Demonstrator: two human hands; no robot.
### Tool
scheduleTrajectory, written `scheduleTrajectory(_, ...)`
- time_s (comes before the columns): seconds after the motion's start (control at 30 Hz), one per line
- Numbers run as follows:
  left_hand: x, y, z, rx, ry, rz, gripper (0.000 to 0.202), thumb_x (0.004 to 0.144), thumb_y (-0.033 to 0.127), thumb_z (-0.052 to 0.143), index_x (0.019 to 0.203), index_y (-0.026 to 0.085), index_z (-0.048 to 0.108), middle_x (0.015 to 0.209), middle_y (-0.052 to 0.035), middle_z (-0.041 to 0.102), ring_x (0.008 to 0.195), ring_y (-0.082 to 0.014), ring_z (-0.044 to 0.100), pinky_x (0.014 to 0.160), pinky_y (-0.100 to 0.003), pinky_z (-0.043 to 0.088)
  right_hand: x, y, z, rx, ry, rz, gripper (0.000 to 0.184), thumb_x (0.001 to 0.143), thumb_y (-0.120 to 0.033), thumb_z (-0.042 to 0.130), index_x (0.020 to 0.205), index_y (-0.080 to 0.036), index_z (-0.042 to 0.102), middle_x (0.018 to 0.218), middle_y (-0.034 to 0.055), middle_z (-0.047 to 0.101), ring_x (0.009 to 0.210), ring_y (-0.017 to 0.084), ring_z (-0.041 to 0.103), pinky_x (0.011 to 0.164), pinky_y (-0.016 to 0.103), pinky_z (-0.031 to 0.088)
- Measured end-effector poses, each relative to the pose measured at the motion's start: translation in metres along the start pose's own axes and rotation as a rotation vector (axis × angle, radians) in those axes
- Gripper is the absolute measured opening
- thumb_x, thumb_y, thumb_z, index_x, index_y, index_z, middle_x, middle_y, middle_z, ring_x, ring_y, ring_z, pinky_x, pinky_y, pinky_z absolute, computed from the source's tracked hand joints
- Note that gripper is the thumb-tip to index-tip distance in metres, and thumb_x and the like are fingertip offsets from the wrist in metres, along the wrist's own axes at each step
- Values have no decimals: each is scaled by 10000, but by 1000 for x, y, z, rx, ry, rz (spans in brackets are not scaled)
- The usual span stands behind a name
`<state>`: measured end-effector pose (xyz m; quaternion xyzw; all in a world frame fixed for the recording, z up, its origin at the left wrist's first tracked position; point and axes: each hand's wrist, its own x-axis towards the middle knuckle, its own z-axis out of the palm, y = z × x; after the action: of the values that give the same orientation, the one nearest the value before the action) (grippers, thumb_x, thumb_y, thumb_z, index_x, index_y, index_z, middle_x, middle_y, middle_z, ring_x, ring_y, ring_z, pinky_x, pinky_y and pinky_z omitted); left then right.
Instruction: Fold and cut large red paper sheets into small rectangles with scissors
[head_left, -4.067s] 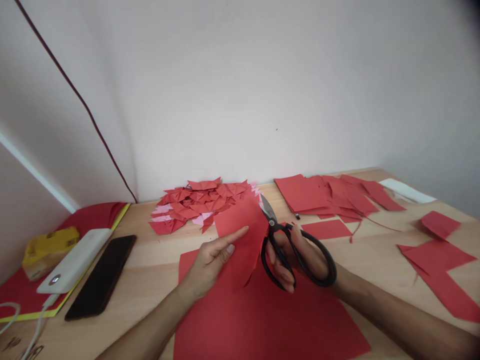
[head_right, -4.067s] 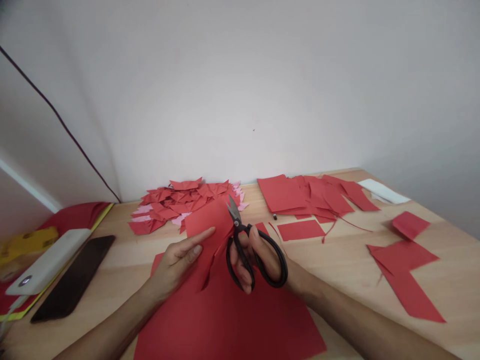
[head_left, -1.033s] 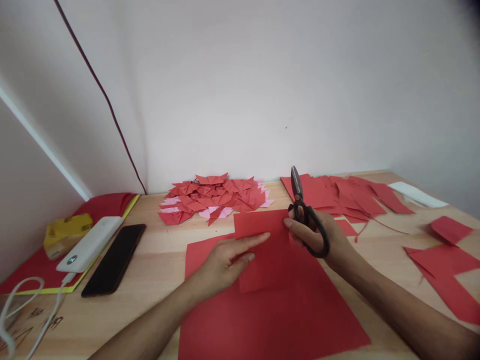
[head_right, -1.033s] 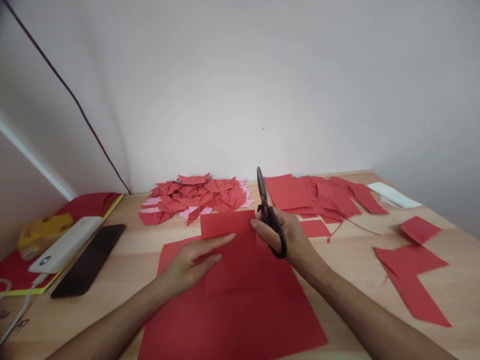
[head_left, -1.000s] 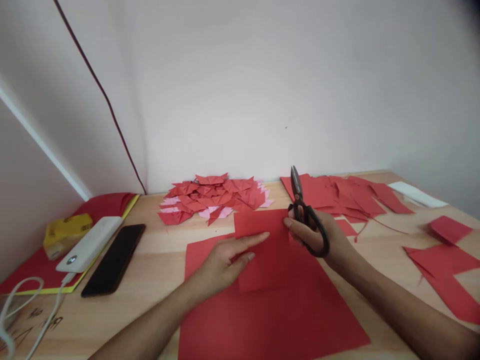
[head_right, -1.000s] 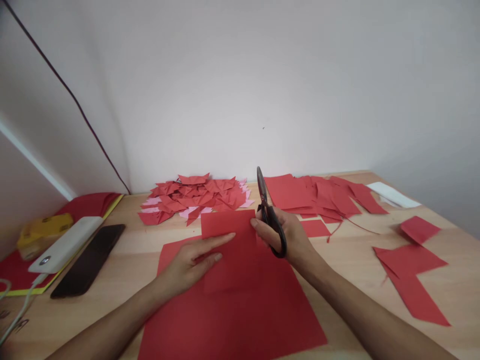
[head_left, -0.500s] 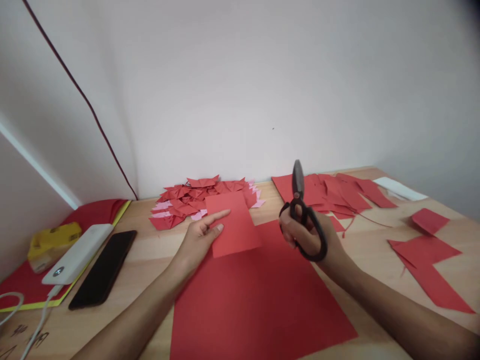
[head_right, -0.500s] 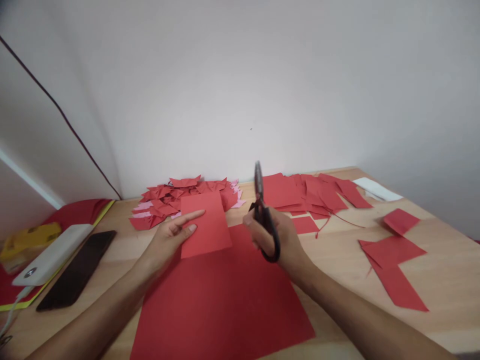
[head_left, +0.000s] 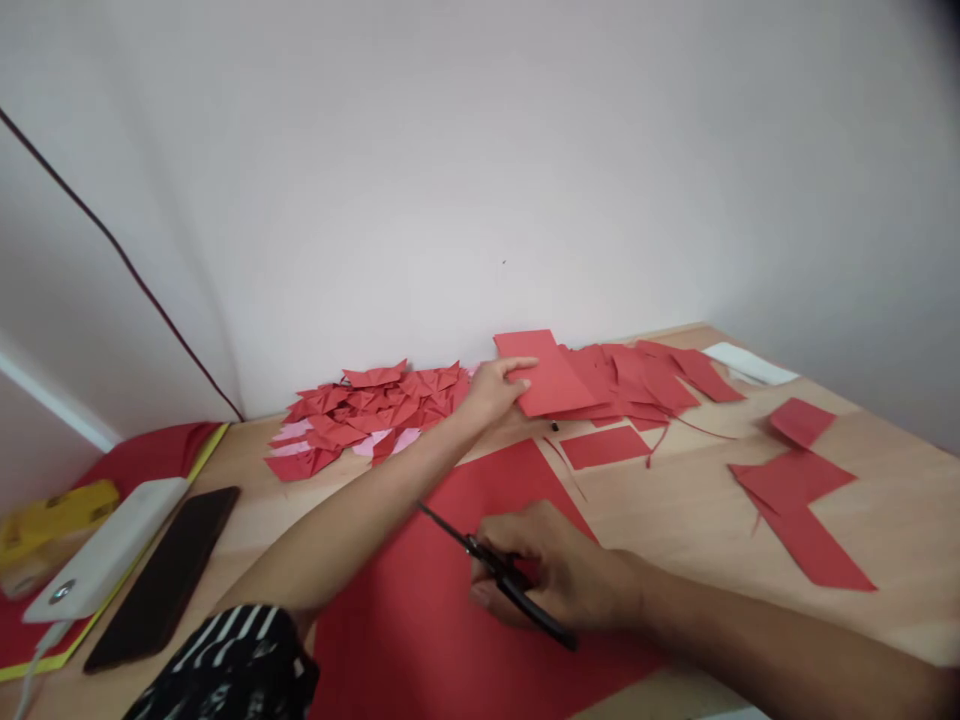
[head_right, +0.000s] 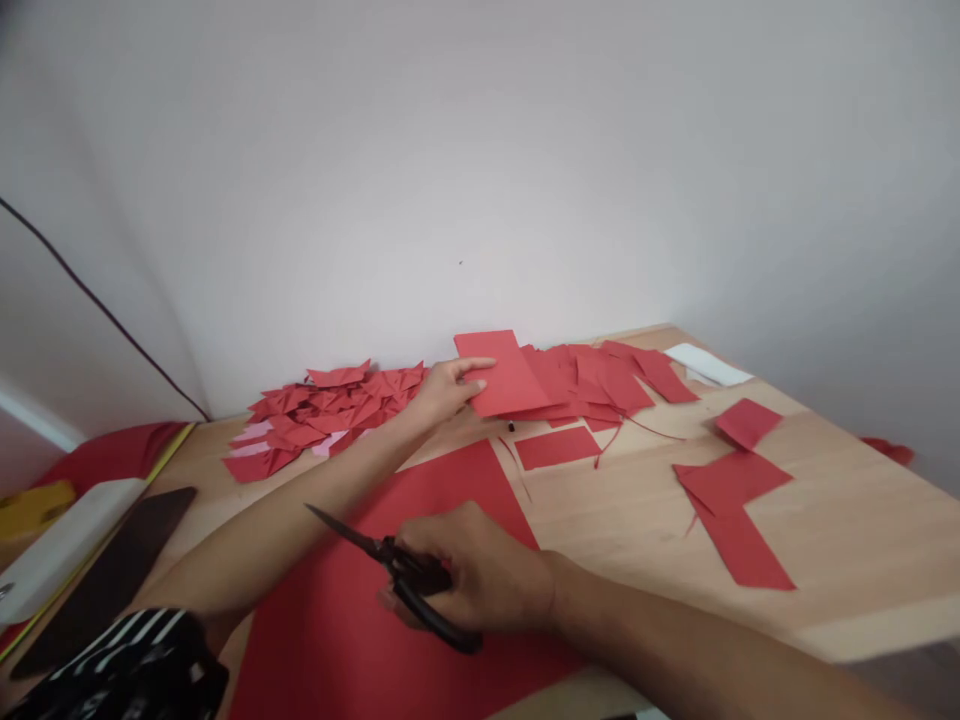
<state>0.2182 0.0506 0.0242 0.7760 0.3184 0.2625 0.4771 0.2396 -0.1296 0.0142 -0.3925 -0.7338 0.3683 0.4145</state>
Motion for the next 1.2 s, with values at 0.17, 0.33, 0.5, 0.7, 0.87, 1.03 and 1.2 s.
scheduleTrajectory(0.17, 39, -12, 29, 103, -43, -5, 439, 771, 34, 614, 1196, 123, 682, 1219, -108, 688, 1027, -204, 673, 942, -310, 509, 0, 6, 1, -11, -9, -45, 299, 821, -351, 644, 653, -188, 456, 572, -51, 494, 494, 64, 435, 469, 180, 298)
scheduleTrajectory(0.33, 50, -15, 33, 204, -78, 16, 500, 719, 12, 661, 1198, 154, 687, 1239, -96, 678, 1084, -231, 650, 1000, -340, 480, 0, 10, 2, -47, 3, -59, 299, 823, -345, 642, 653, -190, 451, 567, -62, 480, 473, 52, 417, 454, 165, 286)
scheduleTrajectory(0.5, 54, -9, 30, 254, -151, 83, 499, 760, 63, 649, 1248, 164, 655, 1257, -71, 670, 1088, -217, 645, 1019, -335, 463, 1, 13, 3, -93, -25, -72, 287, 845, -373, 609, 672, -197, 463, 581, -56, 492, 496, 70, 450, 465, 183, 303)
scheduleTrajectory(0.7, 51, -6, 28, 338, -202, 118, 595, 714, 69, 698, 1296, 161, 616, 1253, -88, 670, 1134, -256, 625, 1038, -358, 437, 2, 14, 3, -146, -73, -96, 229, 835, -322, 613, 691, -201, 483, 595, -49, 517, 515, 84, 466, 489, 199, 320)
scheduleTrajectory(0.87, 48, -4, 27, 422, -170, 150, 771, 709, 88, 730, 1428, 94, 450, 1450, -170, 495, 1328, -291, 470, 1113, -344, 338, 3, 14, 3, -173, -84, -97, 257, 857, -352, 596, 690, -206, 465, 609, -44, 525, 521, 84, 465, 494, 194, 320)
scheduleTrajectory(1.03, 39, -2, 23, 501, -131, 168, 759, 786, 138, 677, 1462, 19, 351, 1457, -233, 458, 1343, -318, 436, 1109, -390, 329, 2, 12, 1, -146, -57, -84, 277, 840, -336, 620, 665, -199, 454, 581, -62, 473, 486, 66, 415, 464, 189, 280)
scheduleTrajectory(1.2, 20, 5, 8, 584, -136, 192, 507, 830, 152, 606, 1329, 85, 544, 1289, -200, 605, 1211, -326, 530, 1043, -442, 376, 3, 4, -16, -103, 78, 13, 204, 844, -305, 605, 706, -185, 514, 610, -34, 524, 530, 84, 460, 500, 191, 345)
